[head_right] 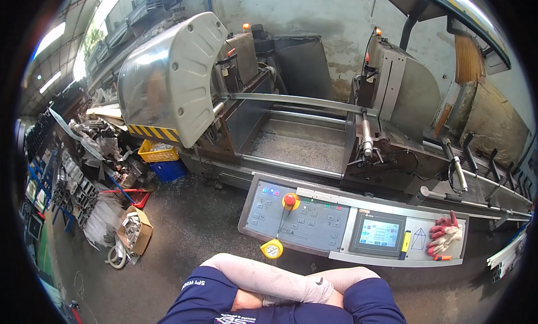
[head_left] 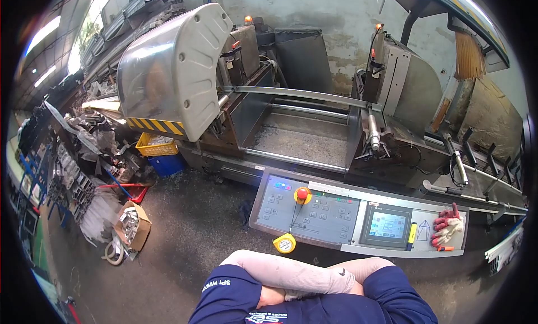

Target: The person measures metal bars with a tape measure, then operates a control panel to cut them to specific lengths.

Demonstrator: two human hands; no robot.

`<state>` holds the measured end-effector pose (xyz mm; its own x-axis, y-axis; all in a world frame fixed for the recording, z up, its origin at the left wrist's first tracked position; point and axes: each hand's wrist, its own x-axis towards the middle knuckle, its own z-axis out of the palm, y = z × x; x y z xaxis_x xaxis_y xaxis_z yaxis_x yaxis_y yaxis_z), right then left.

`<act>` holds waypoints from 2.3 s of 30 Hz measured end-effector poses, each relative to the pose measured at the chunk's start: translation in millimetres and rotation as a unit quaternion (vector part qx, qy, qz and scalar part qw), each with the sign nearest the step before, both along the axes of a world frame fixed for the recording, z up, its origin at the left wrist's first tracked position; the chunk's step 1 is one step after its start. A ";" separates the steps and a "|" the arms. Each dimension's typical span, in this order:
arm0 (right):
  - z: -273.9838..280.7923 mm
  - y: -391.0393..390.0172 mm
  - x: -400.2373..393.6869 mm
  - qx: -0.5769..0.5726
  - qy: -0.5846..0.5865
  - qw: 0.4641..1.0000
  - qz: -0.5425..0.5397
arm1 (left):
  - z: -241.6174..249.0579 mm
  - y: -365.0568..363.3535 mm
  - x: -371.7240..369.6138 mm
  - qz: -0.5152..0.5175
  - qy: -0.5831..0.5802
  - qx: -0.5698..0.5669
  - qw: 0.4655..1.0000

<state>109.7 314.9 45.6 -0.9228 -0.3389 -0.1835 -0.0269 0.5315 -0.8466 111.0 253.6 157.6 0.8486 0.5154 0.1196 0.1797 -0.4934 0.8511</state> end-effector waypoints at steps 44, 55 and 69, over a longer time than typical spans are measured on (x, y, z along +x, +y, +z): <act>3.4 14.7 218.2 -0.056 -0.263 0.915 -0.300 | -143.5 -266.3 -86.7 0.513 0.017 -0.408 0.755; 36.4 -12.4 227.6 0.093 -0.213 0.957 -0.172 | -170.2 -238.6 -58.8 0.554 0.034 -0.280 0.784; 90.1 12.7 136.3 -0.362 -0.066 0.930 -0.001 | -44.8 -162.6 -82.0 0.390 -0.376 -0.287 0.790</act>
<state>245.9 327.6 135.7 -0.9092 -0.4159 -0.0189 0.1025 -0.1798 -0.9783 29.0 91.0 112.8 0.0459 0.9989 -0.0052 -0.4252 0.0242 0.9048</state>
